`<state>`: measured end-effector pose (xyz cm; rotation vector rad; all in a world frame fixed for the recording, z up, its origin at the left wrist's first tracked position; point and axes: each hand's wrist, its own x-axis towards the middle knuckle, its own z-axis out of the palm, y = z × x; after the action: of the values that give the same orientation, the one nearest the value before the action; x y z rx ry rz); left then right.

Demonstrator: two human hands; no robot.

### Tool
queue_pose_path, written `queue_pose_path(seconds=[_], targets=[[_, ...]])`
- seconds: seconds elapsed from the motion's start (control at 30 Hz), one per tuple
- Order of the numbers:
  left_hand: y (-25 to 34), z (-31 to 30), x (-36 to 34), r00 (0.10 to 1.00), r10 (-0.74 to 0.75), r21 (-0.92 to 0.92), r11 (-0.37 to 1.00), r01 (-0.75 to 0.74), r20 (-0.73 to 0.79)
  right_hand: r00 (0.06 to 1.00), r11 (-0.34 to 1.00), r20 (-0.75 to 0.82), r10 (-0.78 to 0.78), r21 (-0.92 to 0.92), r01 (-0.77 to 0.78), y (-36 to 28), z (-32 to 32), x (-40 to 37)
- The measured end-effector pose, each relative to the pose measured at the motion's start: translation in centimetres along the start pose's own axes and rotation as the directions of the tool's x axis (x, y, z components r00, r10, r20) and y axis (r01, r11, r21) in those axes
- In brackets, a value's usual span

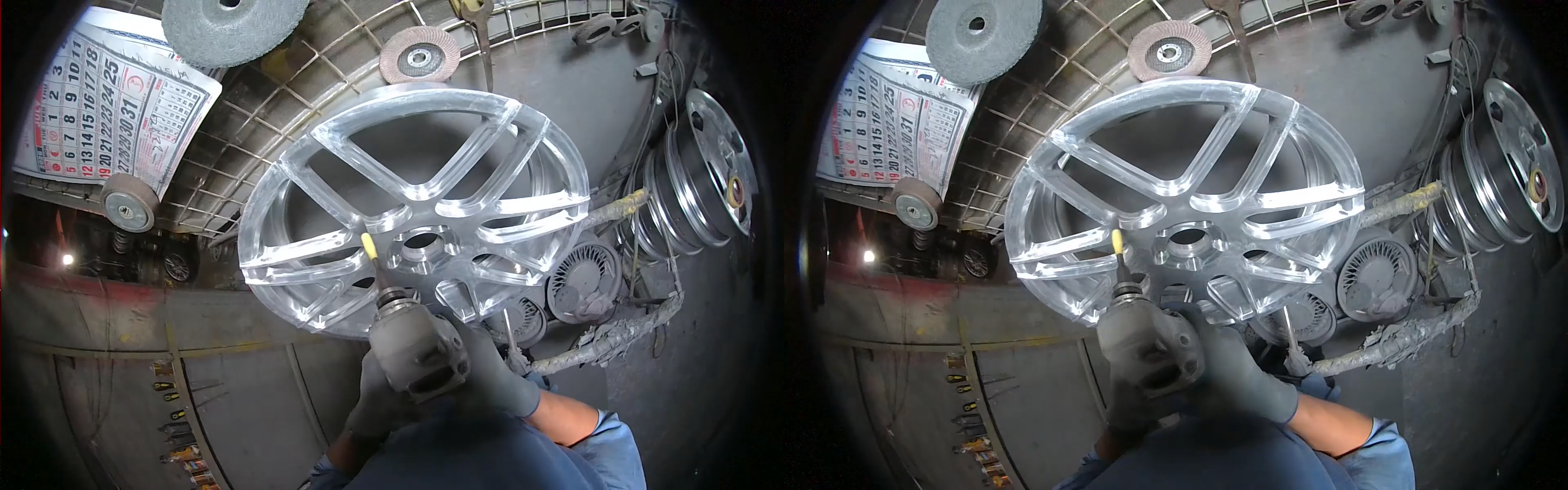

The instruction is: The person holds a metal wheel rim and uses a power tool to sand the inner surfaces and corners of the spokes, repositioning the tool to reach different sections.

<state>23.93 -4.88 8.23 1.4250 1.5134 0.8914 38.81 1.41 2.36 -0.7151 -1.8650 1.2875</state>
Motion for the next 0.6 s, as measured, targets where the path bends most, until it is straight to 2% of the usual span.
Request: queue_pose_path(seconds=[0.03, 0.1, 0.17, 0.2, 0.23, 0.27, 0.33, 0.37, 0.43, 0.47, 0.5, 0.53, 0.57, 0.6], targets=[[0.0, -0.3, -0.1, 0.999, 0.033, 0.144, 0.989, -0.035, 0.014, 0.999, 0.998, 0.024, 0.026, 0.050, -0.027, -0.1, -0.2, 0.1], [-1.0, -1.1, -0.6, 0.997, 0.070, 0.148, 0.986, -0.074, 0.030, 0.998, 0.994, 0.047, 0.048, 0.100, -0.052, -0.8, -0.6, 0.4], [-0.9, -0.9, -0.9, 0.993, 0.107, 0.153, 0.982, -0.113, 0.048, 0.983, 0.941, 0.099, 0.157, 0.287, -0.179, -2.3, -1.3, 1.1], [0.3, -0.4, -0.7, 0.984, -0.157, -0.373, 0.921, 0.113, -0.088, 0.983, 0.941, 0.095, 0.154, 0.288, -0.175, -2.6, -1.4, 1.4], [1.0, -0.2, -0.6, 0.896, -0.439, -0.805, 0.554, 0.213, -0.065, 0.996, 0.936, 0.053, 0.078, 0.341, -0.091, -2.9, -1.4, 1.6], [1.1, -0.2, -0.4, 0.897, -0.437, -0.803, 0.557, 0.214, -0.063, 1.000, 0.921, 0.008, 0.004, 0.389, -0.006, -3.0, -1.5, 1.8], [1.3, -0.6, -0.3, 0.912, -0.409, -0.941, 0.306, 0.143, 0.006, 1.000, 0.930, 0.020, 0.009, 0.366, -0.016, -2.9, -1.6, 1.9], [1.2, -0.7, -0.3, 0.912, -0.409, -0.940, 0.309, 0.146, 0.007, 0.999, 0.939, 0.039, 0.015, 0.343, -0.028, -2.9, -1.6, 1.9], [0.2, -1.0, -0.4, 0.927, -0.372, -0.589, 0.762, 0.270, -0.057, 1.000, 0.952, 0.007, -0.020, 0.305, 0.017, -2.0, -1.1, 1.8], [-0.8, -1.0, -0.8, 0.926, -0.373, -0.588, 0.762, 0.272, -0.055, 0.998, 0.963, -0.017, -0.057, 0.264, 0.060, -1.6, -0.9, 1.6], [-1.2, -0.7, -1.0, 0.966, -0.248, -0.387, 0.900, 0.202, -0.073, 0.998, 0.962, -0.017, -0.054, 0.266, 0.057, -1.4, -0.9, 1.3], [-1.3, -0.3, -1.0, 0.991, -0.119, -0.167, 0.980, 0.108, -0.059, 0.997, 0.965, 0.058, 0.051, 0.255, -0.064, -1.2, -0.9, 0.8], [-0.9, 0.8, -1.4, 0.955, -0.277, -0.342, 0.912, 0.226, -0.107, 0.979, 0.954, 0.132, 0.158, 0.235, -0.185, -1.0, -0.9, 0.4], [-1.1, 0.9, -1.0, 0.954, -0.281, -0.343, 0.910, 0.231, -0.104, 0.978, 0.953, 0.132, 0.163, 0.236, -0.191, -0.7, -0.6, 0.0]])
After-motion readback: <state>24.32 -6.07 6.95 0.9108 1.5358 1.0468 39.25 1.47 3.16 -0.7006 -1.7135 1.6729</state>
